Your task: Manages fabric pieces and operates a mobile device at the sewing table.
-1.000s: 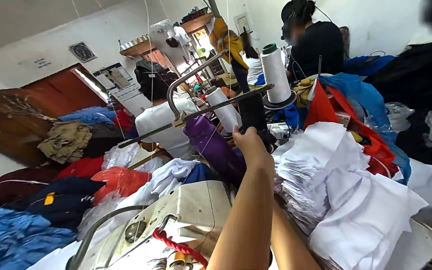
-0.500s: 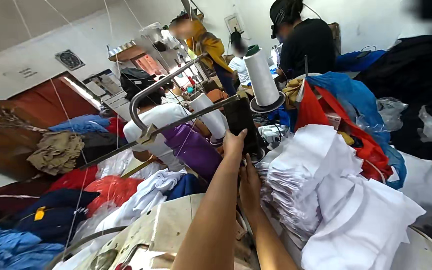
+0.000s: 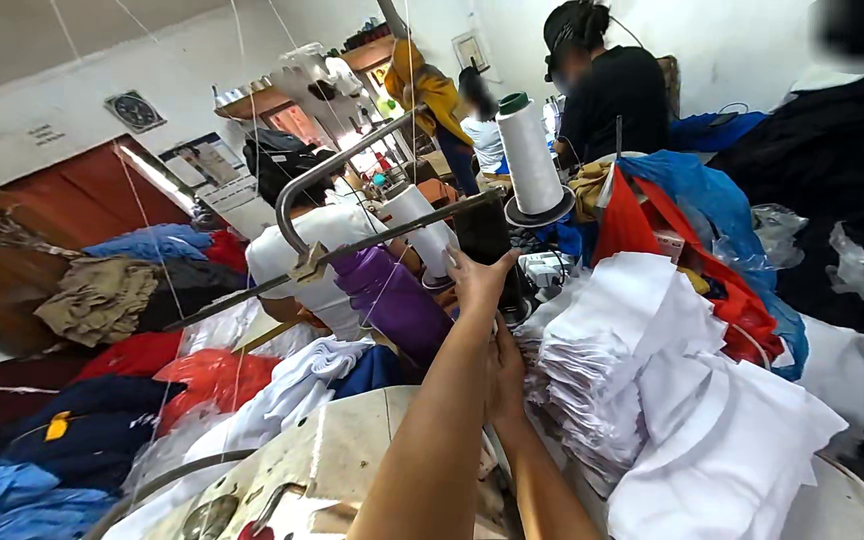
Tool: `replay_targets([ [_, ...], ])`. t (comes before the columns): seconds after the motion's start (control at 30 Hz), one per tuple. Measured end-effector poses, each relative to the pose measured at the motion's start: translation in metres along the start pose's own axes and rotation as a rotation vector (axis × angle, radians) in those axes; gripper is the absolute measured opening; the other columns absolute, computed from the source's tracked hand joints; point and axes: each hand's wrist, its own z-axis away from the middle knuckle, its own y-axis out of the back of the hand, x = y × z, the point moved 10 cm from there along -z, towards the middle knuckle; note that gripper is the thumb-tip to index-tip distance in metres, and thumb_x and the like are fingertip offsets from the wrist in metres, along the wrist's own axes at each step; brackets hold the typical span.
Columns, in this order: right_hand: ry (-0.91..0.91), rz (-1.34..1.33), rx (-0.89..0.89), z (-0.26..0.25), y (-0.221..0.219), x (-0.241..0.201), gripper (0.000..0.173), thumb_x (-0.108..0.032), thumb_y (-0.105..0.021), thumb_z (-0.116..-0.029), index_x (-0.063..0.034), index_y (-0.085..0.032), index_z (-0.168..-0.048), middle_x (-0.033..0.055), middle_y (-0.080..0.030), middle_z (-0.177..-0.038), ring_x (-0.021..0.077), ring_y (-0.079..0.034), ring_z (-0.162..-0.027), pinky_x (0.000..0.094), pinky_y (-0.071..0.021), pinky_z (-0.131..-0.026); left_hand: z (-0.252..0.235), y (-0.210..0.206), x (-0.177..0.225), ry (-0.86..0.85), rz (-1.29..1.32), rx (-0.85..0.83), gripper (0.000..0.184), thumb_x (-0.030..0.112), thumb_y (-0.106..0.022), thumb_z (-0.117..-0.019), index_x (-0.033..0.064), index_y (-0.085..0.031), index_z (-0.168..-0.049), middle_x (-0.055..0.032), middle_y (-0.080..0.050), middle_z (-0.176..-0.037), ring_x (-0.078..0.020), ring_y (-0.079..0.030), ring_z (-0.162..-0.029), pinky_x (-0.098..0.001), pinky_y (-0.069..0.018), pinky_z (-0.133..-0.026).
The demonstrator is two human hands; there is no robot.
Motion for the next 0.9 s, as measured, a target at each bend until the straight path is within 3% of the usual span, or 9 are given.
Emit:
replay_targets([
  [0.07,0.005,-0.007,-0.008,0.0,-0.001,0.001,0.045,-0.012,-0.042,-0.1091,-0.0019,-0.046,-0.153,0.0219,-0.063,-0.134,0.0294,-0.062,-0.121,0.0462,-0.0466,-0.106,0.004,-0.004,0.008,-0.006,-0.059,-0.011,0.131,0.049,-0.085,-0.0809,0.0086,0.009,-0.164,-0.0365,-0.026,-0.158,-0.0523,-0.042,-0.138,-0.0635,-0.0398,-0.108],
  [0.2,-0.036,-0.029,-0.011,-0.001,-0.002,0.005,0.045,-0.013,-0.043,-0.109,-0.005,-0.046,-0.153,0.0197,-0.063,-0.135,0.0278,-0.062,-0.121,0.0462,-0.0465,-0.105,0.011,-0.007,0.009,0.056,-0.245,-0.032,0.125,0.045,-0.081,-0.0862,0.0138,0.011,-0.164,-0.0358,-0.03,-0.156,-0.0499,-0.053,-0.127,-0.0588,-0.0468,-0.101],
  [0.33,-0.039,-0.058,0.004,0.0,-0.001,0.005,0.046,-0.014,-0.044,-0.1086,-0.0059,-0.045,-0.154,0.0173,-0.059,-0.143,0.027,-0.057,-0.13,0.0467,-0.0434,-0.11,0.01,-0.004,0.005,0.108,-0.22,0.043,0.123,0.042,-0.081,-0.0868,0.0171,0.012,-0.164,-0.0342,-0.031,-0.156,-0.0469,-0.056,-0.124,-0.0543,-0.0499,-0.098],
  [0.43,-0.032,-0.101,-0.008,0.0,-0.002,0.006,0.048,-0.017,-0.036,-0.1096,-0.007,-0.042,-0.157,0.0179,-0.053,-0.151,0.0289,-0.051,-0.138,0.0493,-0.0383,-0.114,0.009,0.007,0.003,0.13,-0.166,0.095,0.124,0.042,-0.081,-0.0867,0.0186,0.013,-0.164,-0.0346,-0.03,-0.156,-0.0469,-0.054,-0.127,-0.0551,-0.0489,-0.099],
  [0.57,-0.044,-0.108,0.019,0.002,0.001,0.006,0.049,-0.022,-0.029,-0.1116,-0.0087,-0.044,-0.156,0.0201,-0.063,-0.128,0.0258,-0.061,-0.103,0.045,-0.0472,-0.094,0.012,0.028,0.007,0.121,-0.099,0.134,0.123,0.042,-0.08,-0.0872,0.0172,0.013,-0.164,-0.0369,-0.029,-0.155,-0.0488,-0.05,-0.13,-0.0565,-0.0471,-0.1],
  [0.67,-0.041,-0.124,0.059,0.003,0.004,0.008,0.04,-0.023,-0.036,-0.1121,-0.0034,-0.058,-0.14,0.0128,-0.065,-0.095,0.0196,-0.06,-0.081,0.04,-0.0511,-0.08,0.018,0.033,0.005,0.132,-0.045,0.089,0.122,0.044,-0.078,-0.0883,0.0179,0.015,-0.163,-0.0374,-0.025,-0.157,-0.0501,-0.047,-0.132,-0.0595,-0.0452,-0.101],
  [0.8,-0.042,-0.261,0.1,0.005,0.007,0.007,0.034,-0.02,-0.041,-0.1102,0.0016,-0.06,-0.129,0.0075,-0.062,-0.088,0.0135,-0.058,-0.078,0.0353,-0.0501,-0.078,0.024,0.04,0.006,0.119,-0.109,0.028,0.122,0.044,-0.079,-0.0869,0.0193,0.012,-0.164,-0.0376,-0.027,-0.157,-0.0512,-0.047,-0.132,-0.0617,-0.0448,-0.101],
  [0.9,-0.061,-0.387,0.124,0.008,0.008,0.011,0.037,-0.02,-0.038,-0.1082,0.0022,-0.055,-0.132,0.0062,-0.058,-0.087,0.0126,-0.057,-0.078,0.0345,-0.0505,-0.08,0.029,0.043,0.004,0.107,-0.106,0.016,0.122,0.044,-0.079,-0.0859,0.0199,0.011,-0.165,-0.0374,-0.025,-0.158,-0.0515,-0.045,-0.134,-0.0623,-0.0437,-0.102],
])
